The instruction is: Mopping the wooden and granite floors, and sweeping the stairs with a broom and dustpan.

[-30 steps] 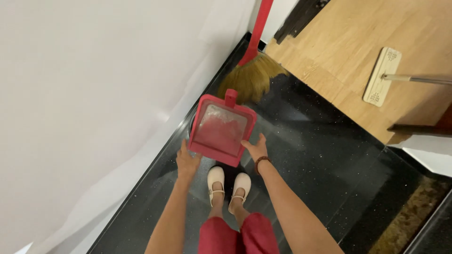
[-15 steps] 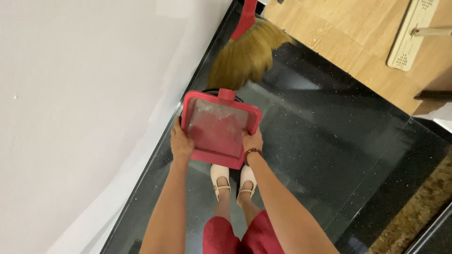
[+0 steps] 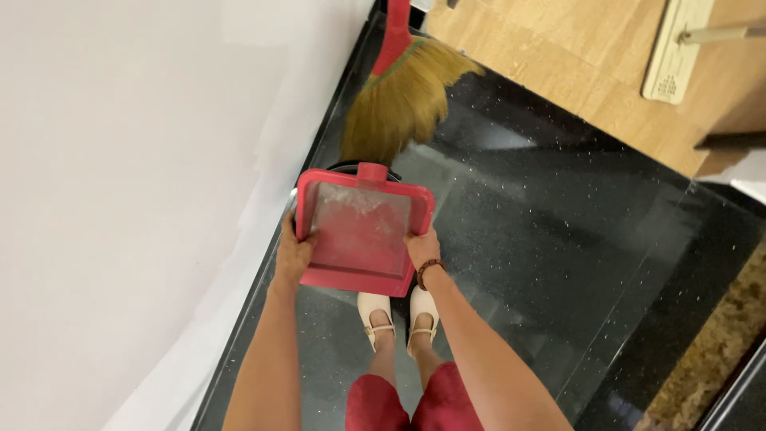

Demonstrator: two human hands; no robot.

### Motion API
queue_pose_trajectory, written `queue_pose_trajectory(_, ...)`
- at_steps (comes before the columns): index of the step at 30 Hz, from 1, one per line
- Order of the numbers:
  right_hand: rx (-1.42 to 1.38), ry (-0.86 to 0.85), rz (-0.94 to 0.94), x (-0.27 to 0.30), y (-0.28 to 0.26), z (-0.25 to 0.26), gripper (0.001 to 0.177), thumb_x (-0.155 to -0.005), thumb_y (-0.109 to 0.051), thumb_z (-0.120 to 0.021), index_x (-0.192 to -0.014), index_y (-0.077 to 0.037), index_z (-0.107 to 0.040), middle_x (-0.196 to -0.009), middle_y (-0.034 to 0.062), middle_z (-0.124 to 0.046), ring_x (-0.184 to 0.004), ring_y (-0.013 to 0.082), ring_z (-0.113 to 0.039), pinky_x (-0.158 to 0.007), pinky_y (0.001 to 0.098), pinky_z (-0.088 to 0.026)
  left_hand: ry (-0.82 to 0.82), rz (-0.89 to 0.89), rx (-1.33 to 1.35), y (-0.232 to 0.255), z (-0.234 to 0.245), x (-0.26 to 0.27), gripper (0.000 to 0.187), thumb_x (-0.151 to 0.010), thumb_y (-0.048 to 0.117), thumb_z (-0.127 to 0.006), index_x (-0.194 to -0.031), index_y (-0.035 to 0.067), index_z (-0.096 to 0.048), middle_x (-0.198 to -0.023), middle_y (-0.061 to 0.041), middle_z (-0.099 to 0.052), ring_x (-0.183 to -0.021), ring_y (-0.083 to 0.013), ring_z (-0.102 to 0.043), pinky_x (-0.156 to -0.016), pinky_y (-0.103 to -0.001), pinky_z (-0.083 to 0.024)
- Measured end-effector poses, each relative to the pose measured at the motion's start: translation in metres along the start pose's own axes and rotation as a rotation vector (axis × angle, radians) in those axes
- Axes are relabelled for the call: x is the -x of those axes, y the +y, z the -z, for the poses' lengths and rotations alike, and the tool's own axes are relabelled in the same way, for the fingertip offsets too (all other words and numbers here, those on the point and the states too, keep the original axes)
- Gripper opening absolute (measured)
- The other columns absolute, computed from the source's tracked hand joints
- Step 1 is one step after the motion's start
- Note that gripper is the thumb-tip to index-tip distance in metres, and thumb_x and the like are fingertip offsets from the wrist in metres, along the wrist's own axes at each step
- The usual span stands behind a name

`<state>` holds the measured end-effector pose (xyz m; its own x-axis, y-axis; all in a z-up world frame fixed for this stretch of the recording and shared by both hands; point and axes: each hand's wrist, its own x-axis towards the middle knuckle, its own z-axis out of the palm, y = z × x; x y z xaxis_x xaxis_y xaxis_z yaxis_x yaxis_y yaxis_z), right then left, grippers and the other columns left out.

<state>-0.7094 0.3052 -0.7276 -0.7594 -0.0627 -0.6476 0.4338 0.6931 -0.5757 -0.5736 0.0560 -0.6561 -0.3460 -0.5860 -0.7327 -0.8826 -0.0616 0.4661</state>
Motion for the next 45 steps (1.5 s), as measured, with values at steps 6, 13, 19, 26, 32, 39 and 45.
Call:
queue_pose_trajectory(6, -0.182, -0.095, 0.024, 0.024, -0.022, 0.028, 0.06, -0.07, -0.006, -0.068, -0.129, -0.012, -0.061, -0.101, 0.0129, -0.075, -0.094, 0.0304, -0.072, -0.082, 0.0381, -0.055, -0.061, -0.004, 0.117, 0.005, -0.001, 0.014, 0.085, -0.083, 0.019, -0.074, -0.156, 0.019, -0.031, -0.138, -0.021, -0.06, -0.124, -0.0338, -0.061, -0.105, -0.043, -0.046)
queue_pose_trajectory(13, -0.528, -0.169, -0.028, 0.031, 0.006, 0.065, 0.076, -0.061, 0.0, -0.07, -0.135, -0.011, -0.055, -0.108, 0.0081, -0.068, -0.099, 0.0241, -0.064, -0.084, 0.0354, -0.054, -0.077, -0.094, 0.245, 0.013, -0.041, 0.022, 0.079, -0.076, 0.012, -0.075, -0.146, 0.008, -0.038, -0.131, -0.017, -0.057, -0.117, -0.0292, -0.06, -0.099, -0.041, -0.051)
queue_pose_trajectory(19, -0.725, -0.238, -0.234, 0.065, -0.005, 0.129, 0.085, -0.066, -0.01, -0.071, -0.144, -0.017, -0.041, -0.127, 0.0084, -0.059, -0.117, 0.0251, -0.06, -0.095, 0.0407, -0.053, -0.231, -0.168, 0.322, 0.01, -0.088, 0.022, 0.093, -0.069, 0.011, -0.072, -0.151, 0.016, -0.028, -0.126, -0.019, -0.06, -0.112, -0.0305, -0.061, -0.096, -0.042, -0.052)
queue_pose_trajectory(26, -0.728, -0.058, -0.159, 0.068, 0.084, 0.167, 0.085, -0.069, -0.015, -0.074, -0.148, -0.014, -0.041, -0.137, 0.0123, -0.059, -0.127, 0.0272, -0.056, -0.107, 0.0414, -0.045, -0.271, -0.124, -0.038, 0.06, -0.141, 0.067, 0.089, -0.072, 0.022, -0.071, -0.151, 0.027, -0.03, -0.119, -0.018, -0.065, -0.106, -0.0337, -0.065, -0.092, -0.045, -0.052)
queue_pose_trajectory(32, -0.915, 0.009, -0.262, 0.103, 0.118, 0.245, 0.094, -0.068, -0.016, -0.072, -0.154, -0.02, -0.034, -0.143, 0.0087, -0.055, -0.132, 0.0266, -0.052, -0.109, 0.0427, -0.043, -0.31, -0.207, -0.182, 0.094, -0.21, 0.115, 0.088, -0.072, 0.022, -0.071, -0.15, 0.024, -0.033, -0.113, -0.02, -0.07, -0.104, -0.0361, -0.067, -0.092, -0.045, -0.05)
queue_pose_trajectory(39, -1.028, 0.083, -0.334, 0.153, 0.143, 0.377, 0.096, -0.067, -0.019, -0.071, -0.154, -0.025, -0.032, -0.14, 0.0084, -0.057, -0.127, 0.0275, -0.056, -0.099, 0.0497, -0.05, -0.375, -0.369, -0.329, 0.169, -0.288, 0.201, 0.09, -0.069, 0.026, -0.075, -0.15, 0.023, -0.034, -0.113, -0.02, -0.071, -0.107, -0.0356, -0.067, -0.097, -0.044, -0.049)
queue_pose_trajectory(45, -1.11, 0.23, -0.268, 0.178, 0.18, 0.483, 0.086, -0.07, -0.019, -0.073, -0.149, -0.021, -0.039, -0.133, 0.0102, -0.061, -0.121, 0.0278, -0.061, -0.095, 0.0464, -0.052, -0.378, -0.33, -0.498, 0.27, -0.358, 0.313, 0.091, -0.069, 0.028, -0.075, -0.151, 0.032, -0.035, -0.114, -0.023, -0.072, -0.112, -0.0406, -0.066, -0.099, -0.048, -0.049)
